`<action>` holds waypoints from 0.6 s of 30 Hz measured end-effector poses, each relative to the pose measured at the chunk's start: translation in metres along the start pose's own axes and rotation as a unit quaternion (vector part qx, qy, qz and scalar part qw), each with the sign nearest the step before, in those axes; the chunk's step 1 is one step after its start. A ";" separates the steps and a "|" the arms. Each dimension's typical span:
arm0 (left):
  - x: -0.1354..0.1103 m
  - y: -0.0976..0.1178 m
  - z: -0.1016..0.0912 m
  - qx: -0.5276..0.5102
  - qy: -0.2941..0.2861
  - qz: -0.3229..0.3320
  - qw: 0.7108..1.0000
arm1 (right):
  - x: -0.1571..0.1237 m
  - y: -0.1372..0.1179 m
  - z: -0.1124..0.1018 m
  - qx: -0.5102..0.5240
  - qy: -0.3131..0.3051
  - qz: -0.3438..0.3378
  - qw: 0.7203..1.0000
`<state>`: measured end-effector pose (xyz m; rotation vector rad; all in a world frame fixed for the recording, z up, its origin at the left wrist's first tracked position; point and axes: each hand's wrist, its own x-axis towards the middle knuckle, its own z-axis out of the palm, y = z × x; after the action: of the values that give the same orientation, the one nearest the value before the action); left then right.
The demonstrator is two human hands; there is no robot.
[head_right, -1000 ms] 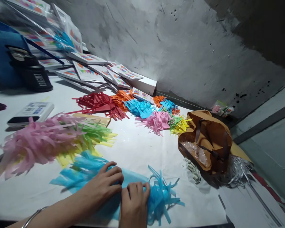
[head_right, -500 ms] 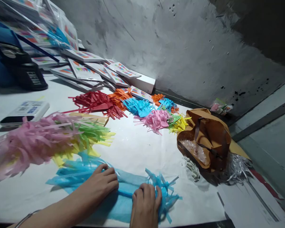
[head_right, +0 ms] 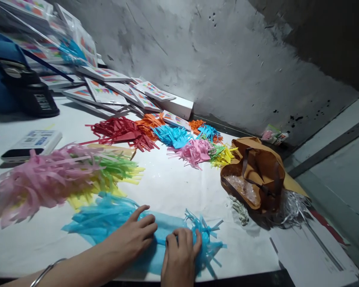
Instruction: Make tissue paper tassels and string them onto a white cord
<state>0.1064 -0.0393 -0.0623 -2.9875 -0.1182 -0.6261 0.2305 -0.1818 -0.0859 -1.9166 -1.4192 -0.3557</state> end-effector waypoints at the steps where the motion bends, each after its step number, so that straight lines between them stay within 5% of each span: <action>1: 0.002 -0.001 0.001 0.000 -0.003 0.000 1.000 | 0.000 -0.001 0.000 0.002 0.000 -0.007 1.000; 6: 0.005 -0.003 -0.009 -0.054 -0.007 -0.030 0.998 | 0.002 -0.003 0.002 -0.020 -0.003 -0.076 0.997; 11: -0.013 0.023 -0.001 -0.161 0.025 0.001 0.987 | 0.016 -0.001 0.000 -0.023 0.035 -0.102 0.994; 14: -0.020 0.022 0.026 -0.144 0.066 -0.029 0.987 | 0.023 0.014 -0.011 -0.004 0.132 -0.070 0.989; 18: -0.012 -0.025 0.046 -0.103 0.097 -0.039 0.989 | 0.006 0.069 -0.057 -0.009 0.317 0.100 0.943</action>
<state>0.1119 -0.0103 -0.1075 -3.1076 -0.1674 -0.9900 0.3069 -0.2264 -0.0680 -1.7153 -0.7924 -0.8030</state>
